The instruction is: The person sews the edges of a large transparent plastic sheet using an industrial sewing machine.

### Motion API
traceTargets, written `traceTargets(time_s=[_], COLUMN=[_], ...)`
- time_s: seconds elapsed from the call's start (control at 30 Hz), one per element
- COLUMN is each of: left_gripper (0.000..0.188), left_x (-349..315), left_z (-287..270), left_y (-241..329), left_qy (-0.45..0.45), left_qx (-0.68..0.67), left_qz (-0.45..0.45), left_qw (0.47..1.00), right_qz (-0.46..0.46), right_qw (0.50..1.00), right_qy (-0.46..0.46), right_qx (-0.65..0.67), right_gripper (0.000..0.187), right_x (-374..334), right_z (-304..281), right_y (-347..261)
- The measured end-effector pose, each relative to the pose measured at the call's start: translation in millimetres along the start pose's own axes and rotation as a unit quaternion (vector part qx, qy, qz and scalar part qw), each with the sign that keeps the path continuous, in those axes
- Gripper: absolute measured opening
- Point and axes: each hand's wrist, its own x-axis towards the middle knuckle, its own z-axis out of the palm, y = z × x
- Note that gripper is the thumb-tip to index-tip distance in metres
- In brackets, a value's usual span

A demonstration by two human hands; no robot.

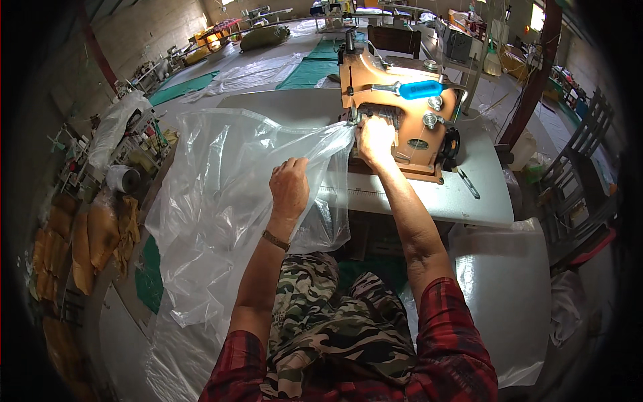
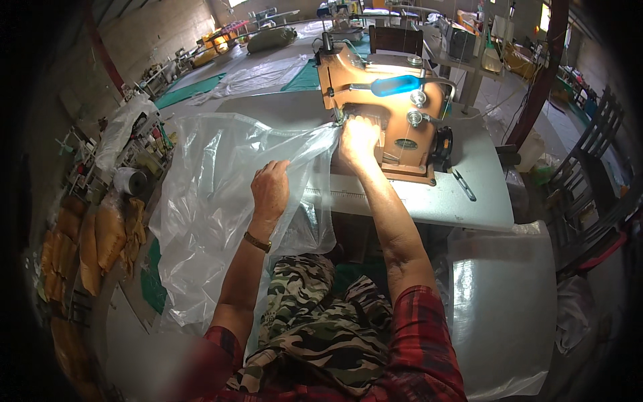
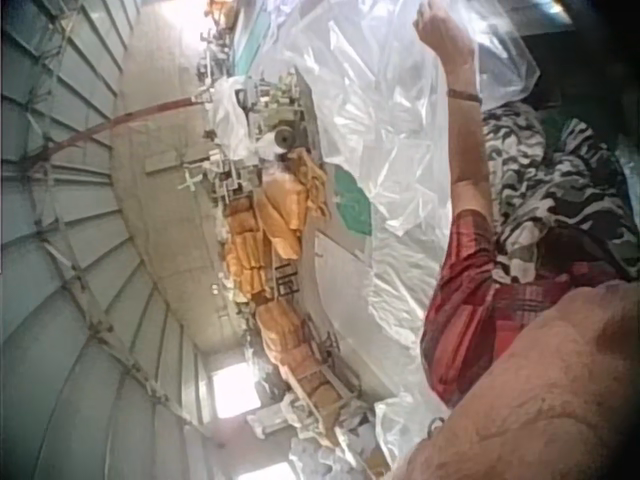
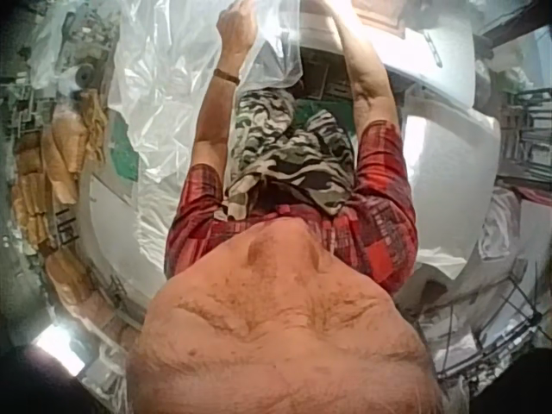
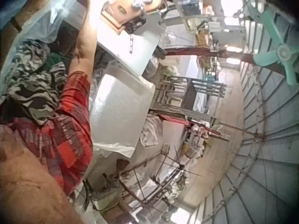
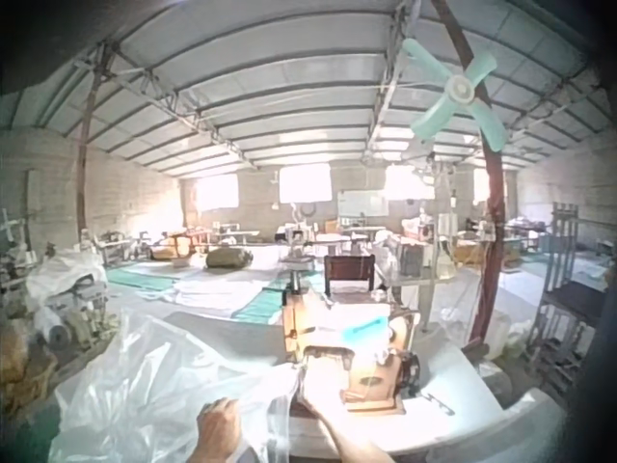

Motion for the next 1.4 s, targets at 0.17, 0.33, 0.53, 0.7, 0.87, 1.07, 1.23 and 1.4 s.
traceTargets(time_s=[0.17,0.33,0.53,0.7,0.87,1.07,1.23,1.4], left_gripper=[0.023,0.025,0.028,0.035,0.048,0.053,0.037,0.017], left_x=[7.0,16.3,-6.4,-33.2,-59.2,-103.7,-159.3,-181.3], left_z=[-2.3,-13.5,-11.9,-0.2,3.4,-15.7,-28.6,-36.8], left_y=[-0.8,-10.3,1.9,22.3,24.4,14.5,-17.4,-28.3], left_qy=[0.018,0.037,-0.003,-0.040,-0.065,-0.044,-0.051,-0.045], left_qx=[-0.008,0.034,0.009,-0.031,-0.036,-0.048,-0.032,-0.083], left_qz=[0.014,0.036,0.119,0.123,0.101,-0.030,-0.099,-0.187], left_qw=[1.000,0.998,0.993,0.991,0.992,0.997,0.993,0.978], right_qz=[0.038,-0.109,-0.163,-0.063,-0.073,-0.105,-0.143,0.013], right_qw=[0.996,0.994,0.986,0.996,0.995,0.993,0.965,0.992], right_qy=[0.021,0.011,-0.014,-0.057,-0.065,0.004,0.145,-0.095], right_qx=[0.078,-0.028,-0.028,0.004,0.018,-0.050,0.167,0.086], right_gripper=[0.012,0.014,0.015,0.014,0.016,0.011,0.017,0.043], right_x=[2.4,15.6,21.3,23.0,21.1,16.4,-68.9,-184.6], right_z=[5.2,-9.6,-12.3,6.1,-1.0,-15.7,-53.5,-49.2], right_y=[1.0,6.9,12.2,24.5,16.3,9.8,-12.5,-23.4])
